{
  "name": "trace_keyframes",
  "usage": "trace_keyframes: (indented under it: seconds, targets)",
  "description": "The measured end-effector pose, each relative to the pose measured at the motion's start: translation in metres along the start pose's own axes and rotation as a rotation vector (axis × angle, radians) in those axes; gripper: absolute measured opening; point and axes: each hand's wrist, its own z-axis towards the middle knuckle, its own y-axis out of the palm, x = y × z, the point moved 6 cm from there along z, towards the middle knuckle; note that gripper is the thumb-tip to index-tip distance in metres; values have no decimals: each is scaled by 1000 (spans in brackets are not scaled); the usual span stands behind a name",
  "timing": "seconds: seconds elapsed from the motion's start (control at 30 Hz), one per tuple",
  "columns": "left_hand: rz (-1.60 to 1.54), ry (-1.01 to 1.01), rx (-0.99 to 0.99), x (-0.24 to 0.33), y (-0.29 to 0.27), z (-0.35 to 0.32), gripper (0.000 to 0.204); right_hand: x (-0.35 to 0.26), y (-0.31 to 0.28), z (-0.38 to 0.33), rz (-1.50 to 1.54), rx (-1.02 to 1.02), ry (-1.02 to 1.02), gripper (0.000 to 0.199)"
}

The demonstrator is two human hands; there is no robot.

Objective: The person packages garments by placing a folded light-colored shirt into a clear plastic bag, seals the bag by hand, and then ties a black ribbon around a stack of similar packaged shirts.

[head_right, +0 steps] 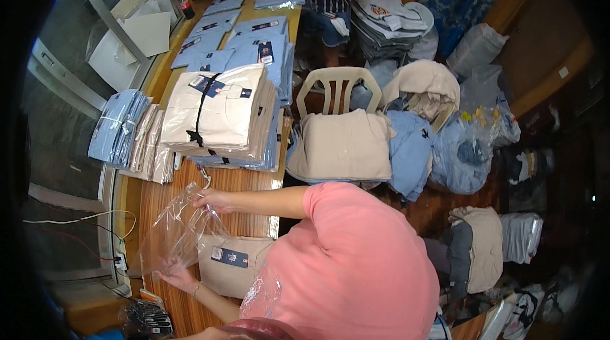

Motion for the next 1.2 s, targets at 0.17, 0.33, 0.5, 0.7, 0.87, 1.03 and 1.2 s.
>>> trace_keyframes:
  seconds: [0.17, 0.33, 0.5, 0.7, 0.87, 1.03, 1.2]
  targets:
    - [19, 207, 387, 19, -35, -7, 27, 4, 1, -5, 263, -241, 33, 16]
    - [35, 275, 436, 15, -36, -22, 17, 14, 1, -12, 359, -287, 87, 18]
    - [56, 303, 465, 17, -43, -30, 16, 24, 0, -14, 375, -273, 141, 15]
    - [116, 238, 459, 22, -61, -34, 25, 18, -10, -23, 101, -34, -8, 9]
    - [77, 233, 469, 19, -66, -28, 25, 7, -14, -34, 21, 97, -92, 5]
    - [122, 342, 612, 9, -29, -37, 20, -2, -6, -45, -57, 115, -131, 7]
    - [61, 311, 587, 3, -23, -29, 13, -2, -14, -52, -13, 173, -143, 5]
